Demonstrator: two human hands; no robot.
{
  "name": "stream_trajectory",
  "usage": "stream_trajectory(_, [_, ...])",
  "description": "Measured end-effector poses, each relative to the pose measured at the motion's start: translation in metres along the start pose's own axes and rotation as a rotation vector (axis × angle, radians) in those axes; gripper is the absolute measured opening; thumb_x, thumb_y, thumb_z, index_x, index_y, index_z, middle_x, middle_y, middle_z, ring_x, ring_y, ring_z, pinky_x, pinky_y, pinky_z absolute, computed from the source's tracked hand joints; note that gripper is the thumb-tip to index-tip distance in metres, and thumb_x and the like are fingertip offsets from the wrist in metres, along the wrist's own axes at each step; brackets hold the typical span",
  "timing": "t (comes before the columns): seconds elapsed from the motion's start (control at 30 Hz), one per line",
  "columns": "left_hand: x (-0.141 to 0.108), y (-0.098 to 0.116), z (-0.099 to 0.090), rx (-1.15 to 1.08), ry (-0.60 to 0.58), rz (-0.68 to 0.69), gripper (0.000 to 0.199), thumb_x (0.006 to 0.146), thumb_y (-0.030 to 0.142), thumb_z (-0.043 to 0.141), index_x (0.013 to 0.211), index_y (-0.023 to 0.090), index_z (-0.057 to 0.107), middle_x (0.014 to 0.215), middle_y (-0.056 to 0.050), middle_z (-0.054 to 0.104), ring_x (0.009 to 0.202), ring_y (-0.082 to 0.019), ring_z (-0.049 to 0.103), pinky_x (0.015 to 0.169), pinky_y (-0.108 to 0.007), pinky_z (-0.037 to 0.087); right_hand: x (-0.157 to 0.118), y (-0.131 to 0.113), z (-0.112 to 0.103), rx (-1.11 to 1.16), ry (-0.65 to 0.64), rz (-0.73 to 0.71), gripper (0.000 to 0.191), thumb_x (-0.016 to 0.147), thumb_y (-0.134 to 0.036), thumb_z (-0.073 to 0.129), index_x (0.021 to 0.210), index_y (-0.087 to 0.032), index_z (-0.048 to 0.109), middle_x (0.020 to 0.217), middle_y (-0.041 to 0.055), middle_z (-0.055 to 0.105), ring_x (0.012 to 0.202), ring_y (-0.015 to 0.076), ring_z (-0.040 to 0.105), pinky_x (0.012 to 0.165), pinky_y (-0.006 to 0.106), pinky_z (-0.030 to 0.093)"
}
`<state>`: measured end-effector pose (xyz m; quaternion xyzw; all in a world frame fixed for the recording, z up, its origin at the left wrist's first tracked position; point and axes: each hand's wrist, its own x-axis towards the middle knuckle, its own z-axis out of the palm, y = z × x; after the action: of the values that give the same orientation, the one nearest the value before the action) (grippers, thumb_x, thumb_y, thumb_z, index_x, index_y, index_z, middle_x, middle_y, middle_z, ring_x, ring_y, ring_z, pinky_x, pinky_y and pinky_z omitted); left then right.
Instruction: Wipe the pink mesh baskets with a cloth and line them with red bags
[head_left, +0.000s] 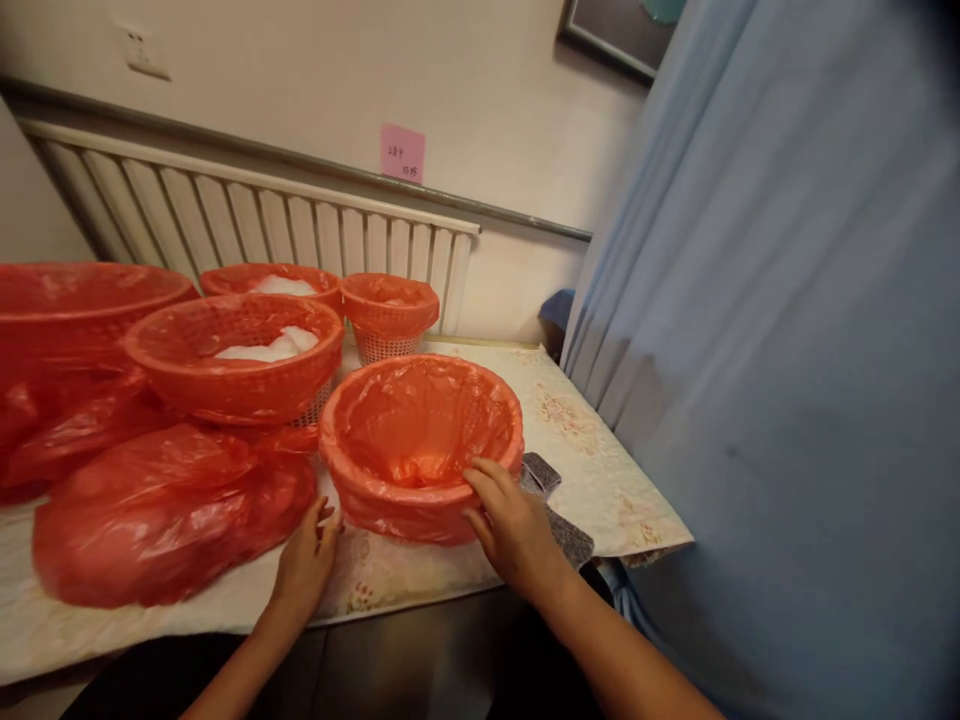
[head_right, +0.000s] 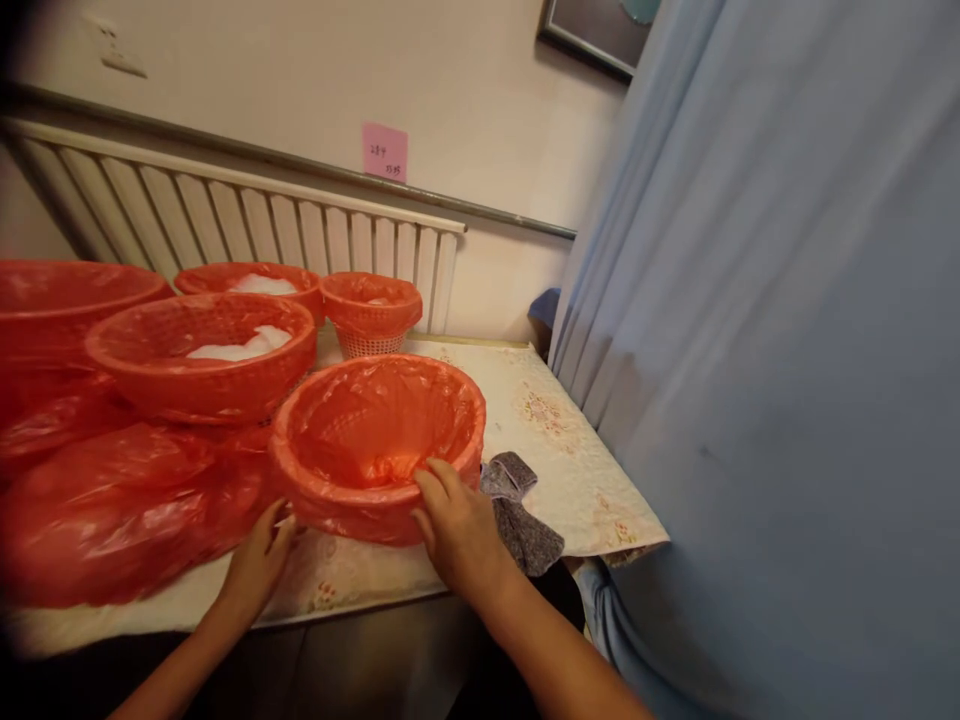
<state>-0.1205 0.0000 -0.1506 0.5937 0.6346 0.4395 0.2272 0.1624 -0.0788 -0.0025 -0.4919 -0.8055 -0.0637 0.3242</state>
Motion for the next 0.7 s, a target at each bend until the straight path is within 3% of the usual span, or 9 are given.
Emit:
stream_trajectory(0.1, [-0.001, -0.016, 0.016, 0.099, -0.096, 0.047, 0.046, 0.087, 0.045, 0.038, 0.113, 0.013, 0.058, 0.111, -0.015, 0.069, 0.099, -0.029, 0.067, 0.089, -0.044, 0.052, 0.006, 0.004, 0.007, -0.047, -0.043, 0.053, 0.027, 0.087, -0.014, 0.057, 0.113, -0.018, 0.056, 0.113, 0.01, 0.061, 0.098, 0.0224, 0.061, 0.08, 0.034, 0.052])
stream_trajectory(0.23, [-0.001, -0.02, 0.031, 0.164, -0.206, 0.109, 0.036, 0.089, 0.042, 0.037, 0.099, 0.016, 0.061, 0.101, -0.013, 0.07, 0.097, -0.028, 0.066, 0.085, -0.041, 0.052, 0.012, 0.009, 0.012, -0.098, -0.042, 0.097, 0.013, 0.084, -0.009, 0.054, 0.091, -0.018, 0.057, 0.093, 0.0057, 0.059, 0.081, 0.0195, 0.059, 0.07, 0.03, 0.048])
stream_trajectory(0.5, [0.014, -0.031, 0.059, 0.246, -0.25, 0.242, 0.04, 0.094, 0.038, 0.031, 0.113, 0.016, 0.058, 0.115, -0.016, 0.066, 0.113, -0.03, 0.058, 0.098, -0.044, 0.045, 0.019, 0.025, 0.017, -0.016, 0.021, 0.112, 0.016, 0.079, -0.005, 0.049, 0.083, -0.02, 0.052, 0.087, 0.004, 0.055, 0.079, 0.018, 0.053, 0.069, 0.028, 0.043])
stream_trajectory(0.7, [0.026, -0.043, 0.079, 0.379, -0.22, 0.271, 0.039, 0.093, 0.039, 0.034, 0.112, 0.015, 0.058, 0.112, -0.015, 0.066, 0.107, -0.03, 0.057, 0.097, -0.044, 0.043, 0.041, 0.057, 0.008, 0.049, 0.15, 0.114, 0.021, 0.074, -0.002, 0.044, 0.08, -0.021, 0.048, 0.087, 0.0041, 0.053, 0.083, 0.0181, 0.051, 0.074, 0.028, 0.042])
